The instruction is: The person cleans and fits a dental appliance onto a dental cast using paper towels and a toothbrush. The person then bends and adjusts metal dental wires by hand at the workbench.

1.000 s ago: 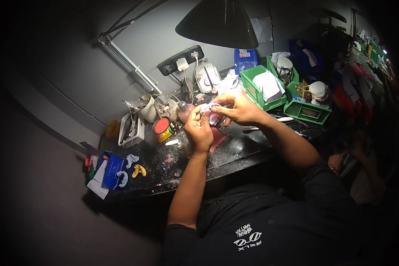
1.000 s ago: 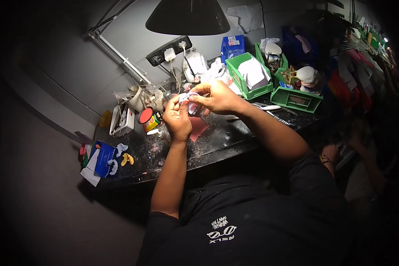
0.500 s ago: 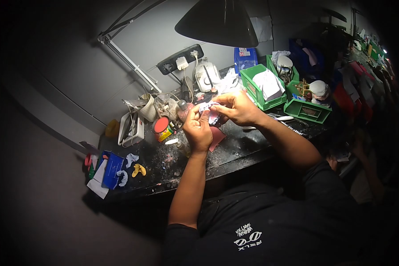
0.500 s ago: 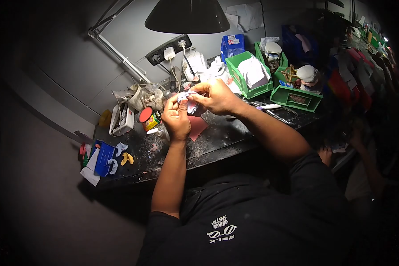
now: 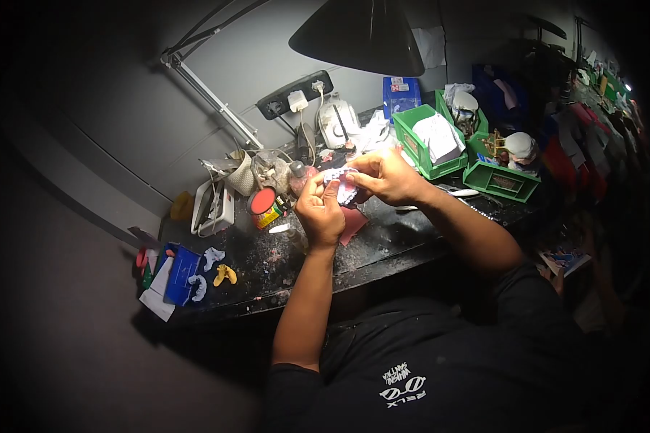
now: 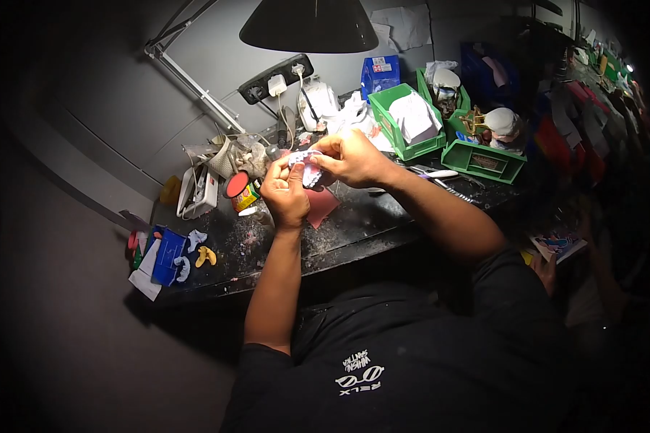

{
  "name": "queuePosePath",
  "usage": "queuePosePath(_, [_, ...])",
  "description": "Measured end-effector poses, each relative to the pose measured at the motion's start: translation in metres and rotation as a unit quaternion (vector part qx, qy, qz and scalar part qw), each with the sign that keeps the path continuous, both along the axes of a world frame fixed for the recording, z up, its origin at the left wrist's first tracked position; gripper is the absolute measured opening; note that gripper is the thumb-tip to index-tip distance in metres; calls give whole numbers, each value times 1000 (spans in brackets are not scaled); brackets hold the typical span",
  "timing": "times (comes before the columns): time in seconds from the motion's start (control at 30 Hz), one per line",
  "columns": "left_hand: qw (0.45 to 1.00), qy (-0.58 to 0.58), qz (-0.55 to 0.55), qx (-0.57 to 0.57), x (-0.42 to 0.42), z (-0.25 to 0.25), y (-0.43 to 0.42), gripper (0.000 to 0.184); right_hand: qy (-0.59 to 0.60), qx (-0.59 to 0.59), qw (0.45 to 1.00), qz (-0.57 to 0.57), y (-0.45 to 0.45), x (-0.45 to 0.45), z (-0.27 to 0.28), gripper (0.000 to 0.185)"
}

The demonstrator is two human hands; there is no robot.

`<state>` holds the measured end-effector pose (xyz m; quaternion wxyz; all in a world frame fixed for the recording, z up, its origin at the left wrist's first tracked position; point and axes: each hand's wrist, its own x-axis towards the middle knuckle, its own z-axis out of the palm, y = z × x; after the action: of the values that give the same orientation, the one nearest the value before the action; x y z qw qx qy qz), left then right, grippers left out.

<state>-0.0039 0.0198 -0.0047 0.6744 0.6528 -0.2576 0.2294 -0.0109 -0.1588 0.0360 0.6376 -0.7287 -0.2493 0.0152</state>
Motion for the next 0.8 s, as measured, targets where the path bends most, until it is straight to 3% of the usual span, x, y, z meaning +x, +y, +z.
queuePosePath(0.1, [1000, 4, -12, -12, 3, -1, -1, 19, 31, 8, 999, -4, 1, -3, 3, 25])
queuePosePath(0.3, [998, -14, -41, -37, 5, 2, -5, 25, -26, 56, 998, -11, 1, 6, -7, 22])
queuePosePath(0.53, [995, 40, -75, -56, -2, 3, -3, 27, 47, 156, 986, -28, -1, 11, -7, 21])
queuePosePath(0.63, [994, 76, -78, 1, -4, 0, -6, 22, 42, 170, 984, -36, -2, 16, -14, 21])
queuePosePath(0.7, [998, 43, -47, -1, -2, -2, -9, 23, -6, 39, 996, -83, -3, 17, -16, 23])
queuePosePath(0.73, [1000, 10, -18, -3, -2, -4, -9, 23, -5, 39, 996, -82, -3, 16, -16, 23])
queuePosePath(0.8, [999, 3, 16, 29, 1, -8, -4, 23, -172, -60, 972, -149, -2, 10, -13, 28])
